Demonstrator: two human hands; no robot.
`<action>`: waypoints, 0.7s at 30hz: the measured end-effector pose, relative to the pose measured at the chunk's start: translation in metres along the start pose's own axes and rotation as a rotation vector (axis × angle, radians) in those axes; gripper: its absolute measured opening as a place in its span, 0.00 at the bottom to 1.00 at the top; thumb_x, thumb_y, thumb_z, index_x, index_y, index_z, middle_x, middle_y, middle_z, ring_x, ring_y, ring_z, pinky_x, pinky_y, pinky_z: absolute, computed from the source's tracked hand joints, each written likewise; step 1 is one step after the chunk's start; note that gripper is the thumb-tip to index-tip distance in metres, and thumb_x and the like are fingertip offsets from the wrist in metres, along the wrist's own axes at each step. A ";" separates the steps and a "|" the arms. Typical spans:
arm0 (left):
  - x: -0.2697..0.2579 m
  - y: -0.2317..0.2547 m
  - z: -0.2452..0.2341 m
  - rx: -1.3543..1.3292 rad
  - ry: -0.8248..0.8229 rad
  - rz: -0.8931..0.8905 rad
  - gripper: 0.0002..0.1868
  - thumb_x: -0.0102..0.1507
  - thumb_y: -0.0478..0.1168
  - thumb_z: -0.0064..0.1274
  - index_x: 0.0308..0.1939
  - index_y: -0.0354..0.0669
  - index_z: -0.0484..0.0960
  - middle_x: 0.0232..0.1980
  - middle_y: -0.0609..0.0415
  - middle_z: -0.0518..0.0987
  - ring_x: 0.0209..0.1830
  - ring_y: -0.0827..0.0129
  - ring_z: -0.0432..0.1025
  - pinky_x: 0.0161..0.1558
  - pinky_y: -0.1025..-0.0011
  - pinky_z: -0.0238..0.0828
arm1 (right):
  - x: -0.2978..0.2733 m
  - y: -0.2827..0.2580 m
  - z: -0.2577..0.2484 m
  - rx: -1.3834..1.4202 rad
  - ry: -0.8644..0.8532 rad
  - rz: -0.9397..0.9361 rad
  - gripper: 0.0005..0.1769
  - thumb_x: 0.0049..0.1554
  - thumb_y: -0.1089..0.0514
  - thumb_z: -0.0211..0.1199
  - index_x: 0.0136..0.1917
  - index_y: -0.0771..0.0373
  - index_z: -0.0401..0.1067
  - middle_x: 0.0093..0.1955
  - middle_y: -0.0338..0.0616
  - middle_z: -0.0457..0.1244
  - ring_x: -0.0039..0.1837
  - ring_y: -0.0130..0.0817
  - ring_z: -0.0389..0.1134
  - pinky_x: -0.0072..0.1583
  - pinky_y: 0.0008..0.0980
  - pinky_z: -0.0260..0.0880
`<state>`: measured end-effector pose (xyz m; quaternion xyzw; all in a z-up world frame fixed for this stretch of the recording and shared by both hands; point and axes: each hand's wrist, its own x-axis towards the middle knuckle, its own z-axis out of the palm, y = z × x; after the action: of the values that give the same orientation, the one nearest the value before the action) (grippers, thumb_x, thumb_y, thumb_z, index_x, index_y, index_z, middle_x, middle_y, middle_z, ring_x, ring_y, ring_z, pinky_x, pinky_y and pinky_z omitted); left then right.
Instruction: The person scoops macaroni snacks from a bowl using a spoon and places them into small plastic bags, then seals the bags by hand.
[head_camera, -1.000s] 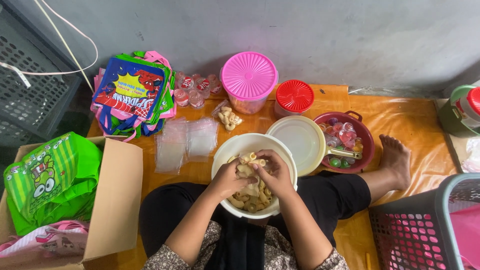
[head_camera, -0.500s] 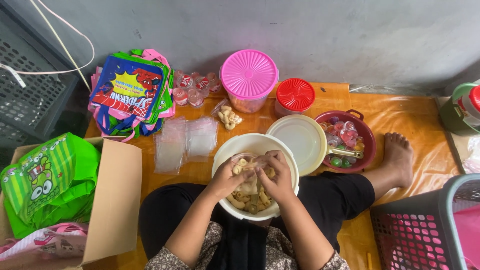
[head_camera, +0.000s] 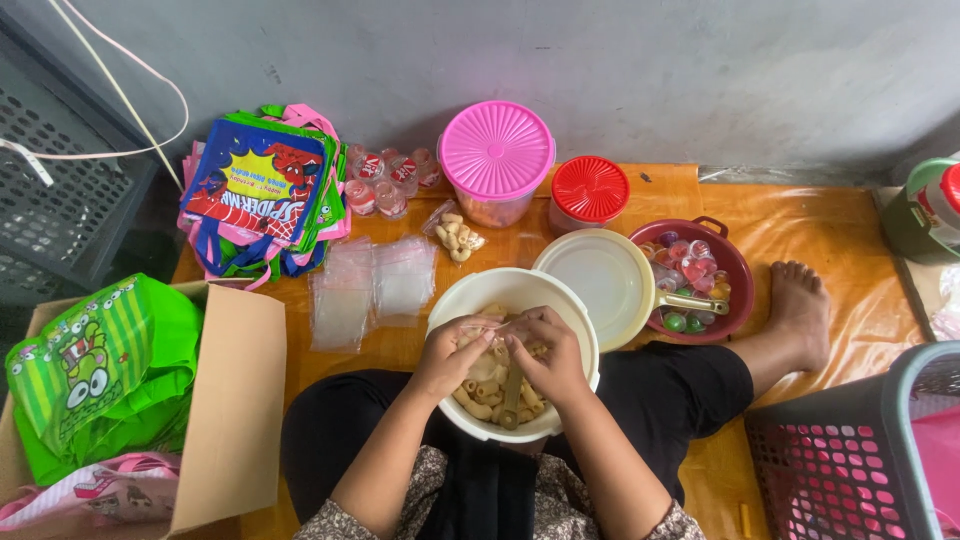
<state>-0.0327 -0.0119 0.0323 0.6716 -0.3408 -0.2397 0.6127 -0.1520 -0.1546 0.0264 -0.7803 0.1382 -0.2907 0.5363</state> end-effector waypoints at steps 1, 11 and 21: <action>0.000 0.001 0.000 0.001 -0.002 0.001 0.08 0.64 0.38 0.59 0.45 0.42 0.89 0.46 0.47 0.88 0.50 0.60 0.80 0.55 0.62 0.74 | 0.001 0.003 0.000 0.000 0.003 0.000 0.09 0.55 0.55 0.69 0.46 0.60 0.83 0.44 0.50 0.67 0.46 0.45 0.72 0.49 0.39 0.74; 0.003 -0.013 -0.001 -0.106 0.065 -0.086 0.08 0.63 0.41 0.62 0.42 0.42 0.90 0.45 0.51 0.87 0.45 0.71 0.79 0.53 0.65 0.75 | -0.002 0.032 0.005 0.248 0.025 0.222 0.17 0.48 0.63 0.73 0.52 0.65 0.78 0.47 0.49 0.71 0.50 0.40 0.74 0.53 0.37 0.75; 0.002 -0.027 -0.006 -0.144 0.171 -0.085 0.08 0.62 0.42 0.65 0.42 0.43 0.88 0.40 0.58 0.82 0.41 0.77 0.73 0.49 0.71 0.73 | 0.001 0.021 0.004 0.194 0.008 0.436 0.10 0.55 0.58 0.73 0.48 0.64 0.81 0.45 0.48 0.74 0.46 0.30 0.73 0.47 0.29 0.76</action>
<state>-0.0220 -0.0092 0.0067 0.6578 -0.2403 -0.2311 0.6754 -0.1471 -0.1600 0.0066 -0.6758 0.2769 -0.1831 0.6581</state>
